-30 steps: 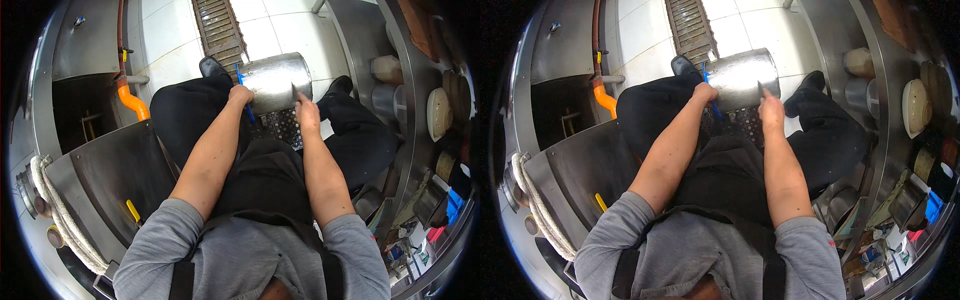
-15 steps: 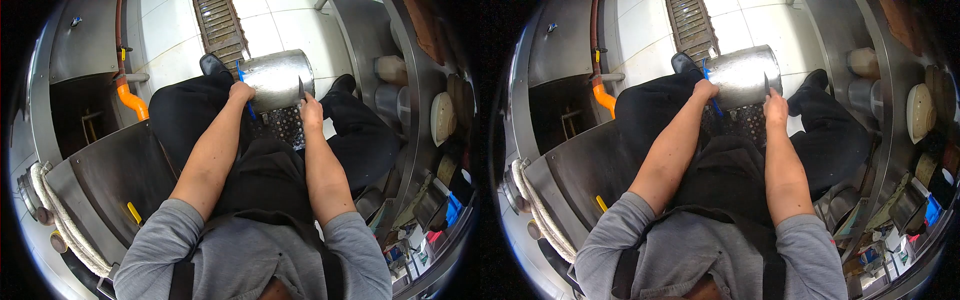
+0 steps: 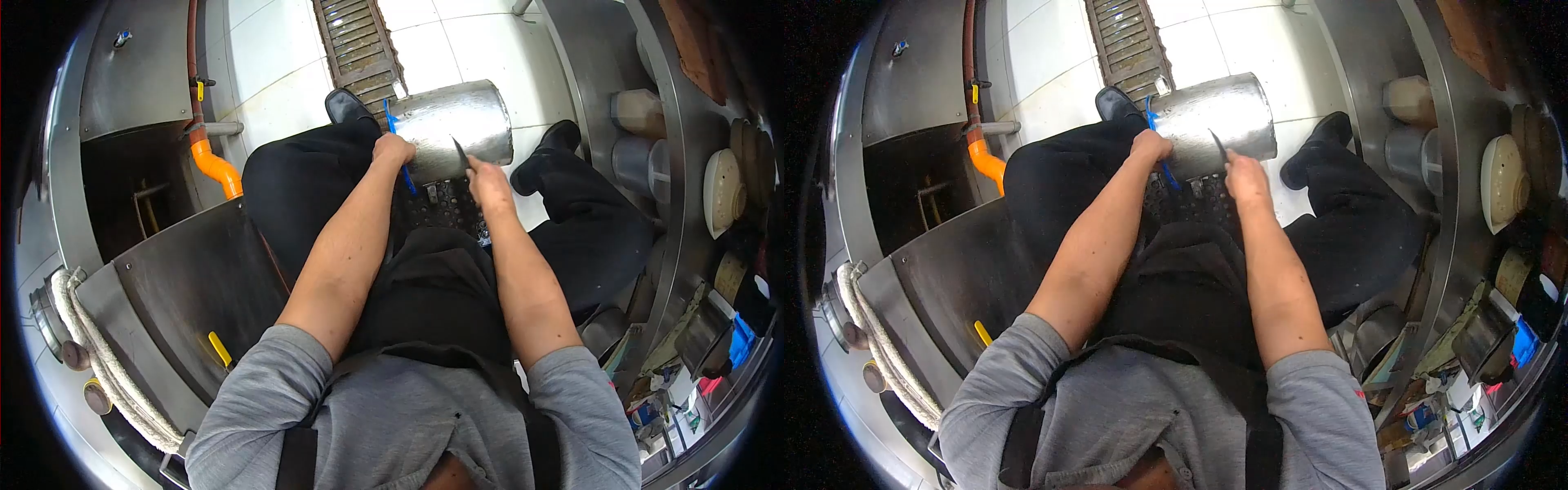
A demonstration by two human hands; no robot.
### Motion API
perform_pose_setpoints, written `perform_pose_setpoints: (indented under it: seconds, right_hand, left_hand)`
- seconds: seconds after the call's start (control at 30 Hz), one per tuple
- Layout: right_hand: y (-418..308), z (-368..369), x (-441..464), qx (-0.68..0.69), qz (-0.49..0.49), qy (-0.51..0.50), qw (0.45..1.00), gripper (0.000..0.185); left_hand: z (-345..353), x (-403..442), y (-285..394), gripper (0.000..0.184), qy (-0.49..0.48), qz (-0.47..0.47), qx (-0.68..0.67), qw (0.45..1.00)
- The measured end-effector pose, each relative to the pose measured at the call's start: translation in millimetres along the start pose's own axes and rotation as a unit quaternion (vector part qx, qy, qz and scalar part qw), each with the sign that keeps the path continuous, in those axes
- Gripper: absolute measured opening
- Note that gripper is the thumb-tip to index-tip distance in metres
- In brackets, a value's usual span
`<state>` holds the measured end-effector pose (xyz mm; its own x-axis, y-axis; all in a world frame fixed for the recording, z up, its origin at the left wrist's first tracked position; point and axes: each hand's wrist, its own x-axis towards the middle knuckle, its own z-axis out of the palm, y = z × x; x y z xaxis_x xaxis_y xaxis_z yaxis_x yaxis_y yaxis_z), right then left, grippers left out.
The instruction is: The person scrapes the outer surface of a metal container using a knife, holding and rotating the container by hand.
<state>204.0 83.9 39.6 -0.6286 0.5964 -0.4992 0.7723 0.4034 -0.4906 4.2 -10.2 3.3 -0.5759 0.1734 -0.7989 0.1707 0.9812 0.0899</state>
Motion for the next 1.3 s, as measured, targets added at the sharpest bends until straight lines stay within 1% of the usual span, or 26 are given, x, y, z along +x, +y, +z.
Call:
perform_pose_setpoints:
  seconds: [0.1,0.17,0.2,0.27,0.3,0.33,0.4,0.47,0.53,0.57,0.63,0.67,0.73,0.77,0.87,0.93,1.0,1.03,1.07,1.1,1.13,1.17,1.2,1.23,1.27,1.3]
  right_hand:
    - [-4.7,-3.1,-2.8,0.001,-0.008,-0.007,1.000,0.033]
    - [5.1,-5.2,4.0,0.037,0.033,0.028,0.998,0.034]
    - [8.5,-5.7,5.2,0.036,0.033,0.028,0.998,0.034]
    - [13.7,-5.2,6.4,0.033,0.049,0.079,0.995,0.031]
    - [12.3,-6.1,6.7,0.012,0.027,0.045,0.999,0.032]
    - [9.2,-4.1,5.3,0.011,0.026,0.046,0.999,0.032]
    - [-0.4,5.1,-1.5,-0.015,-0.008,0.000,1.000,0.032]
    - [-1.3,7.0,-0.7,-0.020,-0.009,0.004,1.000,0.032]
    - [0.6,2.4,3.5,-0.018,0.027,0.007,0.999,0.033]
    - [3.9,0.1,4.6,-0.017,0.027,0.006,0.999,0.033]
    - [8.4,-6.1,5.4,0.018,0.057,0.068,0.996,0.033]
    - [7.4,-5.7,5.4,0.018,0.058,0.069,0.996,0.033]
    - [-0.3,-8.0,2.4,-0.036,0.021,-0.027,0.999,0.032]
    - [5.9,5.7,1.4,-0.015,-0.014,-0.003,1.000,0.031]
    - [2.6,4.2,-1.8,-0.016,-0.031,0.009,0.999,0.032]
    - [2.1,-1.5,-2.6,-0.014,-0.005,0.037,0.999,0.029]
    - [15.2,-5.2,6.1,0.051,0.077,0.082,0.992,0.025]
    - [47.7,31.2,25.3,0.209,0.107,0.073,0.969,0.022]
    - [26.7,11.1,10.7,0.001,0.069,0.091,0.993,0.021]
    - [42.6,37.1,25.9,0.092,0.091,0.018,0.991,0.023]
    - [37.4,34.7,23.8,-0.023,-0.016,0.012,1.000,0.022]
    - [19.7,15.0,7.5,0.062,0.031,-0.009,0.998,0.021]
    - [14.4,10.7,1.7,0.058,0.053,-0.011,0.997,0.023]
    - [9.4,-1.6,-4.5,0.064,0.070,-0.002,0.995,0.024]
    - [1.3,-13.7,-8.8,0.073,0.081,0.001,0.994,0.026]
    - [0.4,-22.9,-9.7,0.073,0.086,0.012,0.994,0.026]
  left_hand:
    - [-1.8,-2.1,0.7,0.041,-0.003,-0.008,-0.013,1.000]
    - [-8.8,-12.2,3.0,0.040,-0.009,-0.008,-0.010,1.000]
    - [-8.3,-11.3,3.1,0.040,-0.016,-0.011,-0.014,1.000]
    - [-6.3,-11.4,2.6,0.040,-0.023,-0.013,-0.017,1.000]
    - [-3.5,-9.4,1.0,0.037,0.003,-0.004,-0.025,1.000]
    - [-1.1,-6.7,0.3,0.035,0.029,0.006,-0.034,0.999]
    - [0.9,-3.2,0.8,0.038,0.029,0.004,-0.013,0.999]
    - [-0.2,-2.5,0.4,0.041,0.030,0.000,0.010,0.999]
    - [-4.6,-6.3,0.6,0.042,-0.016,-0.013,-0.029,0.999]
    - [-6.5,-8.3,1.1,0.042,-0.016,-0.013,-0.029,0.999]
    - [-9.4,-11.8,2.2,0.044,-0.058,-0.033,-0.059,0.996]
    - [-8.8,-11.6,2.1,0.044,-0.057,-0.032,-0.059,0.996]
    - [0.1,-2.6,-0.2,0.044,0.013,0.005,-0.004,1.000]
    - [4.2,2.2,-1.7,0.044,0.012,0.005,-0.004,1.000]
    - [3.6,3.3,-5.6,0.042,0.014,0.001,-0.023,1.000]
    - [0.7,-5.9,-3.7,0.041,0.042,0.018,0.016,0.999]
    - [4.6,4.3,-13.8,0.048,0.044,0.050,0.041,0.997]
    - [3.2,-1.3,-12.1,0.048,0.057,0.044,0.030,0.997]
    - [9.2,17.2,-19.8,0.046,0.029,0.055,0.041,0.997]
    - [12.7,26.1,-24.4,0.045,0.050,0.098,0.080,0.991]
    - [12.7,25.1,-25.0,0.044,0.078,0.089,0.053,0.992]
    - [14.5,44.8,-31.6,0.044,0.060,0.110,0.074,0.989]
    - [21.8,65.3,-37.3,0.046,0.069,0.103,0.089,0.988]
    - [22.8,73.4,-40.2,0.048,0.047,0.095,0.082,0.991]
    - [43.8,130.3,-68.5,0.050,0.027,0.091,0.015,0.995]
    - [59.0,163.8,-84.7,0.044,0.063,0.119,0.008,0.991]
